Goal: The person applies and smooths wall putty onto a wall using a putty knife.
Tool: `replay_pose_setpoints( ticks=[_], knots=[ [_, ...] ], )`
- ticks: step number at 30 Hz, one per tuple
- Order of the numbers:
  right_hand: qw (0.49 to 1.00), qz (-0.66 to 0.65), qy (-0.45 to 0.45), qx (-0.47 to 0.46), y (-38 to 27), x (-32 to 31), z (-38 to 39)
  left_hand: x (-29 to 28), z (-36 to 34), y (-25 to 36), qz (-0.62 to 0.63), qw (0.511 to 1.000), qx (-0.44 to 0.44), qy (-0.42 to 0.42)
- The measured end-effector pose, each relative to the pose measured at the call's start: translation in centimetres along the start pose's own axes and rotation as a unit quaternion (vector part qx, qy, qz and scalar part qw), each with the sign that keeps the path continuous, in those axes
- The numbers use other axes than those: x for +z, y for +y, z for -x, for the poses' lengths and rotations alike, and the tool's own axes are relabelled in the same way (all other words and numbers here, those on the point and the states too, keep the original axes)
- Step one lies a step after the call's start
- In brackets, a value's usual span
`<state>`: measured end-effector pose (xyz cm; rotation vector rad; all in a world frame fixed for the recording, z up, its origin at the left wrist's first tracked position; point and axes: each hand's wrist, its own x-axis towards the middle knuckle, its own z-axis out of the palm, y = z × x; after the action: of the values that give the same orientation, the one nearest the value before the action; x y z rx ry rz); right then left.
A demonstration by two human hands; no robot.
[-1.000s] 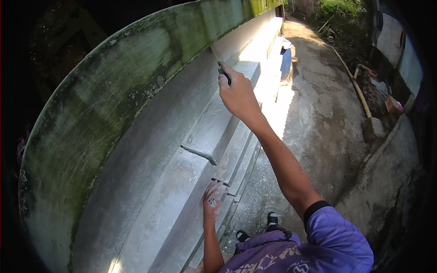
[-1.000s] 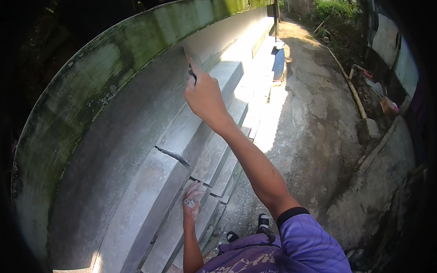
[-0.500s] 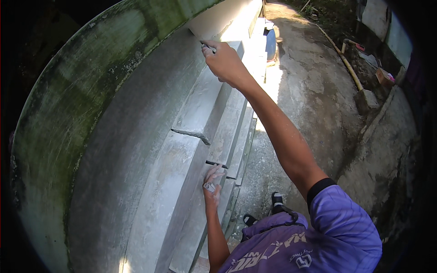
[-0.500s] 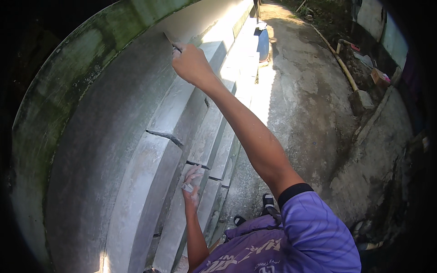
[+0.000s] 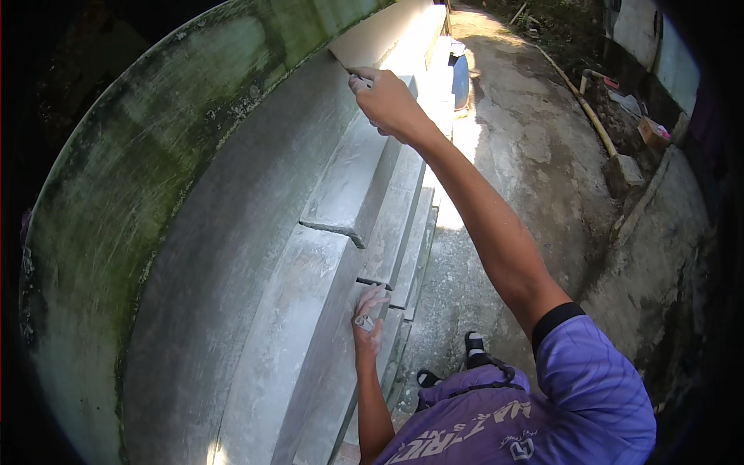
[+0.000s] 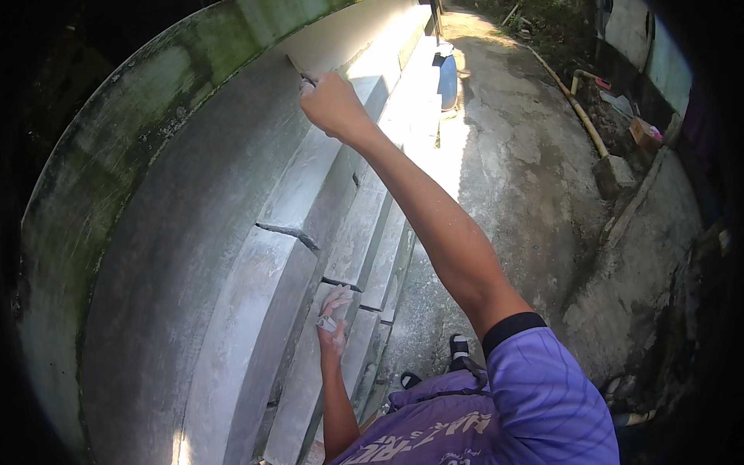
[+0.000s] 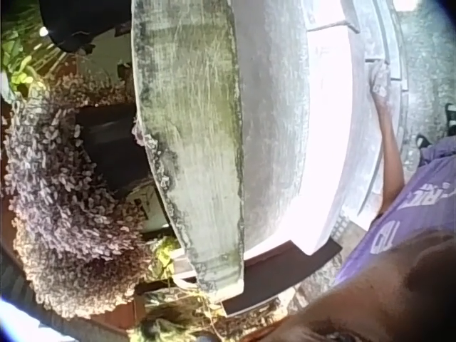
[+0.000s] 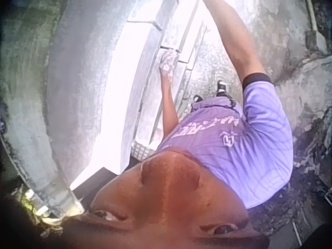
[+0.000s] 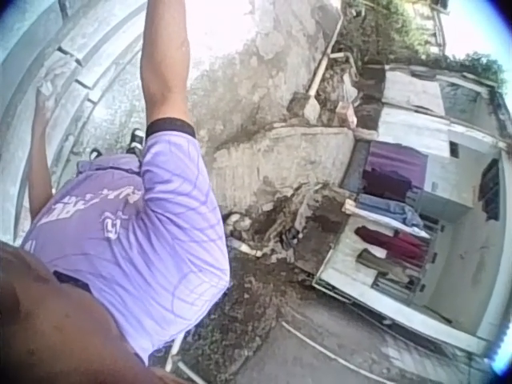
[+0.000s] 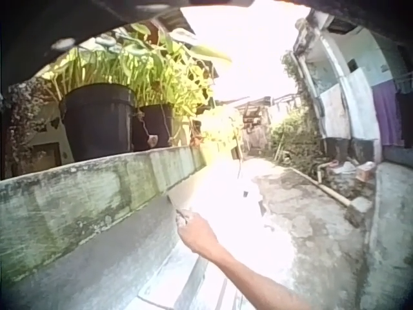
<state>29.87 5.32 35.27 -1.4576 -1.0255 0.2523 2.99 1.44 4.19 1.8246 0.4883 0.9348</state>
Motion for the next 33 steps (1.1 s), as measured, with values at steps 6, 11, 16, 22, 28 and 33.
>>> replay_pose_setpoints(
  ticks=[6, 11, 16, 22, 28, 33],
  knots=[
    [0.999, 0.033, -0.006, -0.019, -0.2, 0.5, -0.2, 0.2, 0.2, 0.1, 0.004, 1.000, -0.004, 0.006],
    [0.993, -0.041, -0.101, 0.051, -0.6, -3.1, -1.7, 0.9, -0.4, 0.4, -0.016, 1.000, 0.009, -0.006],
    [0.995, -0.007, -0.096, 0.035, -1.7, -2.3, -1.4, -0.2, 0.1, 0.5, 0.018, 1.000, 0.008, 0.003],
    [0.997, 0.012, -0.077, -0.007, -1.6, -1.9, -1.1, -0.2, 0.7, 0.1, 0.032, 0.999, -0.032, 0.012],
    [0.998, 0.030, -0.048, 0.008, -1.9, -1.8, -0.5, 0.6, 1.2, 0.2, 0.071, 0.992, -0.096, 0.041],
    [0.998, -0.003, -0.052, 0.019, -0.8, -1.0, -1.3, 0.0, 1.2, -0.2, -0.009, 1.000, -0.010, 0.015]
  ],
)
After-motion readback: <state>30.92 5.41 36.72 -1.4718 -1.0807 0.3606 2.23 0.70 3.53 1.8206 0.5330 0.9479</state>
